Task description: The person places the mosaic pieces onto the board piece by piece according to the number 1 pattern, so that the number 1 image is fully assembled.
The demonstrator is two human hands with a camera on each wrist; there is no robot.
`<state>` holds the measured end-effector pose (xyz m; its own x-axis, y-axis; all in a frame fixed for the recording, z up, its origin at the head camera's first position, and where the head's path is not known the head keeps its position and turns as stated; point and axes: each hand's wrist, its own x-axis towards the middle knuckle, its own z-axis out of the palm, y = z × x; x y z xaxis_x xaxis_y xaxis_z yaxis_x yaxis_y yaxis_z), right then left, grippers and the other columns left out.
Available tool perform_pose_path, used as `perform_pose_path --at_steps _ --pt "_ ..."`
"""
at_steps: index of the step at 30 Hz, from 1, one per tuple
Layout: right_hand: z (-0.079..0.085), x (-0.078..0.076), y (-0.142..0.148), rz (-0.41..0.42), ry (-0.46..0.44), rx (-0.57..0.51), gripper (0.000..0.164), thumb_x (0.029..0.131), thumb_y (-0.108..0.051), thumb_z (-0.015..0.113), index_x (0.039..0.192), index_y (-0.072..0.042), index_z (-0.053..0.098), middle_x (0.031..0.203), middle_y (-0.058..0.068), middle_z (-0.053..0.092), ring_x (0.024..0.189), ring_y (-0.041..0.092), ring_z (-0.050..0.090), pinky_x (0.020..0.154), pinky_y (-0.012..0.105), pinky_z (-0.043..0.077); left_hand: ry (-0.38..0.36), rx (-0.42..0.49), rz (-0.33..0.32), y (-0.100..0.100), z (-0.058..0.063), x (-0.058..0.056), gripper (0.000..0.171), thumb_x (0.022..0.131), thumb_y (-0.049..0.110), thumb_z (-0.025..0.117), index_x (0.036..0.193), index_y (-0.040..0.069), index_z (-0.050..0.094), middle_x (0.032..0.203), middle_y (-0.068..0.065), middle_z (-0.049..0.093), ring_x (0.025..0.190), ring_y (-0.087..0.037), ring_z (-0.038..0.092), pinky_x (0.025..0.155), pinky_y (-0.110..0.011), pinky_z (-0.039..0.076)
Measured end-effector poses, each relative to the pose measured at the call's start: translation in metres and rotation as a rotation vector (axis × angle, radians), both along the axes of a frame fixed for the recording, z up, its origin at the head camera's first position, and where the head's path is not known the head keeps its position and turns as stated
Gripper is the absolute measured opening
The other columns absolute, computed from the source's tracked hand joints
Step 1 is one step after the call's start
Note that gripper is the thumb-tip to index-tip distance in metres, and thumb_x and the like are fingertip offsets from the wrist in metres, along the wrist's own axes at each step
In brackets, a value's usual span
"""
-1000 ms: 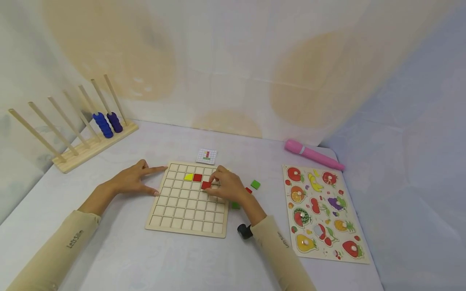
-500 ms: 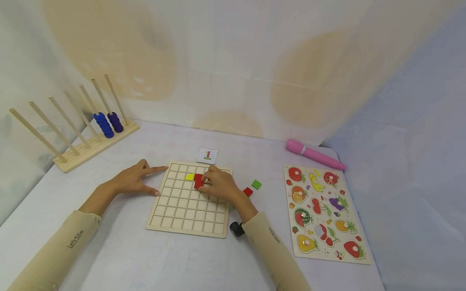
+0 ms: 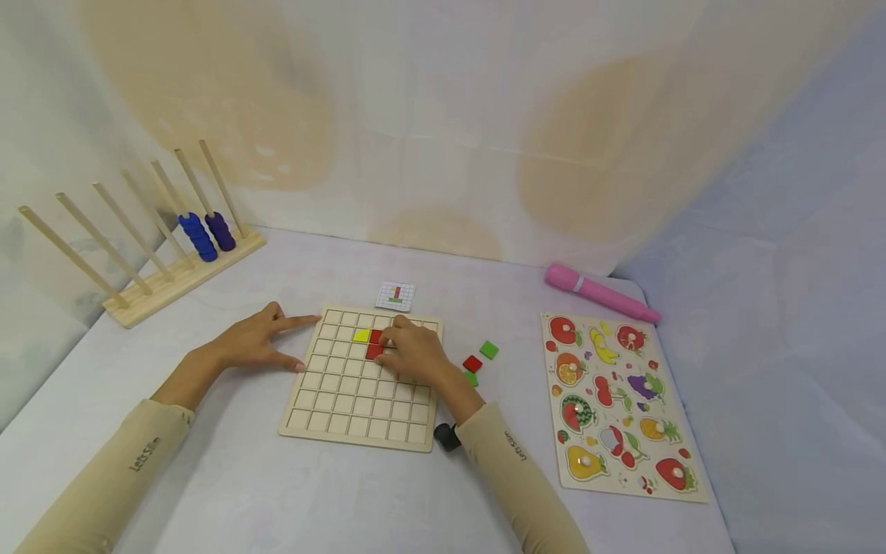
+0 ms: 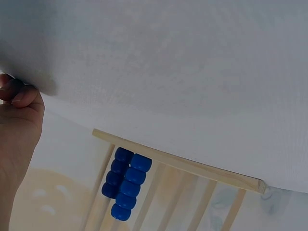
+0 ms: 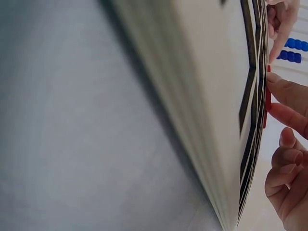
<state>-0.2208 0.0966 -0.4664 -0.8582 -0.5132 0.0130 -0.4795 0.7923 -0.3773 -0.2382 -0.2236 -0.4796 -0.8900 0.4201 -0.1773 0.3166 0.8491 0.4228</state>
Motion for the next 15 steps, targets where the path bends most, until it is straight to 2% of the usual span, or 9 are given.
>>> perform_pose_path --at_steps 10,15 --pt "-0.0007 -0.0001 0.0019 -0.001 -0.015 -0.008 0.03 0.086 -0.041 0.076 0.105 -0.018 0.073 0.096 -0.005 0.053 0.083 0.009 0.053 0.07 0.024 0.044 -0.011 0.002 0.003 -0.0001 -0.0008 -0.0005 0.099 0.065 0.072 0.078 0.149 0.031 0.045 0.1 -0.009 0.042 0.079 -0.02 0.043 0.065 -0.032 0.034" --pt "0.0032 0.0032 0.0066 -0.016 -0.028 -0.063 0.032 0.085 -0.041 0.077 0.107 -0.018 0.073 0.094 -0.005 0.053 0.082 0.009 0.053 0.067 0.024 0.042 -0.008 -0.005 0.001 -0.0001 -0.0012 -0.0003 0.099 0.065 0.072 0.077 0.15 0.032 0.045 0.1 -0.009 0.042 0.079 -0.019 0.043 0.065 -0.032 0.034"
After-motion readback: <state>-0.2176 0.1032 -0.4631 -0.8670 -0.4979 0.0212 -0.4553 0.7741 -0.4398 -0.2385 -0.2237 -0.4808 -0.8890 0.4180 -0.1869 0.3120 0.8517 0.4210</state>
